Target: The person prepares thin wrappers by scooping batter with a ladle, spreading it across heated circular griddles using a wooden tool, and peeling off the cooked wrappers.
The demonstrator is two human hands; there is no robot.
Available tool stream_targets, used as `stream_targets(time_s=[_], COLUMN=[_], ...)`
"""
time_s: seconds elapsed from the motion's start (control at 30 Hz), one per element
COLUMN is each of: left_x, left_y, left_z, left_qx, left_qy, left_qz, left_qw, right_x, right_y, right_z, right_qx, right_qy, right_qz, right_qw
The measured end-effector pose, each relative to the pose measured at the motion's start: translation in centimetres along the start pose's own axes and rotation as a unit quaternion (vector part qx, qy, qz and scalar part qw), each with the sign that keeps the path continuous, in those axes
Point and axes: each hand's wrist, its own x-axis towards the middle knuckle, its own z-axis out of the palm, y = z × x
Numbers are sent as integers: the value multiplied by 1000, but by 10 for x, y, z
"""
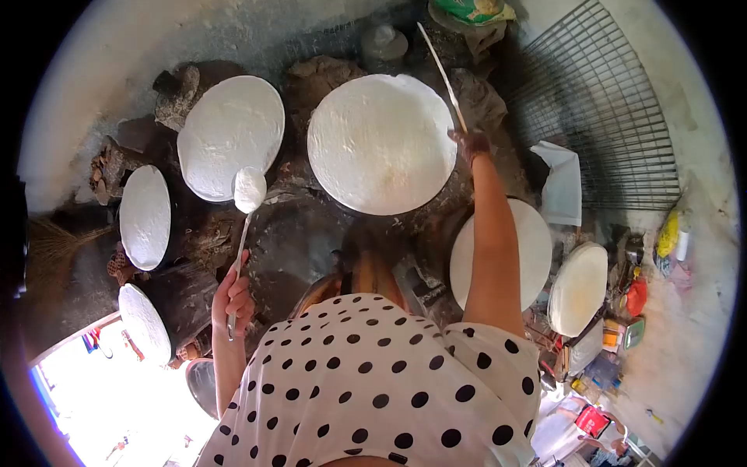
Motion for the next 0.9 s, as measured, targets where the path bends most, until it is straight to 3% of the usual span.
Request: stream_targets(time_s=[0.03,0.1,0.13,0.3,0.43,0.5,0.53,0.57,0.63,0.7,0.77,0.83,0.87,0.9], left_x=[2,2,0,-12,-39,-52,-52,-50,-29,-18,-19,-44,-45,-42], left_y=[3,8,11,28,25,11,5,-2,-4,-1,0,-5,-12,-11], left_z=[0,-6,-1,3,27,25,24,32,34,35,37,32,29,26], left_qx=[0,-7,-10,-16,-27,292,386,393,293,246,198,135,132,129], left_qy=[-15,-36,-14,-18,-8,25,67,84,65,83,97,-42,-54,-57], left_qz=[6,-1,1,7,71,188,203,185,123,89,53,49,79,81], left_qw=[1000,999,1000,1000,997,937,897,897,946,962,974,989,987,987], right_x=[-10,-43,-51,-34,-81,-129,-150,-163,-165,-135,-108,-132,-136,-115], right_y=[1,-7,-20,-15,18,24,24,23,24,35,32,5,11,64], right_z=[2,5,4,-1,18,34,43,50,59,69,62,45,43,53], right_qx=[31,-81,-222,-156,-77,-49,-43,-42,-45,-52,-39,-173,-217,-9], right_qy=[13,22,14,-35,58,104,120,129,132,216,252,177,150,74], right_qz=[13,10,6,-39,-1,31,53,63,67,-161,-236,-134,-100,-54], right_qw=[999,996,975,986,995,993,990,989,988,962,938,960,959,996])
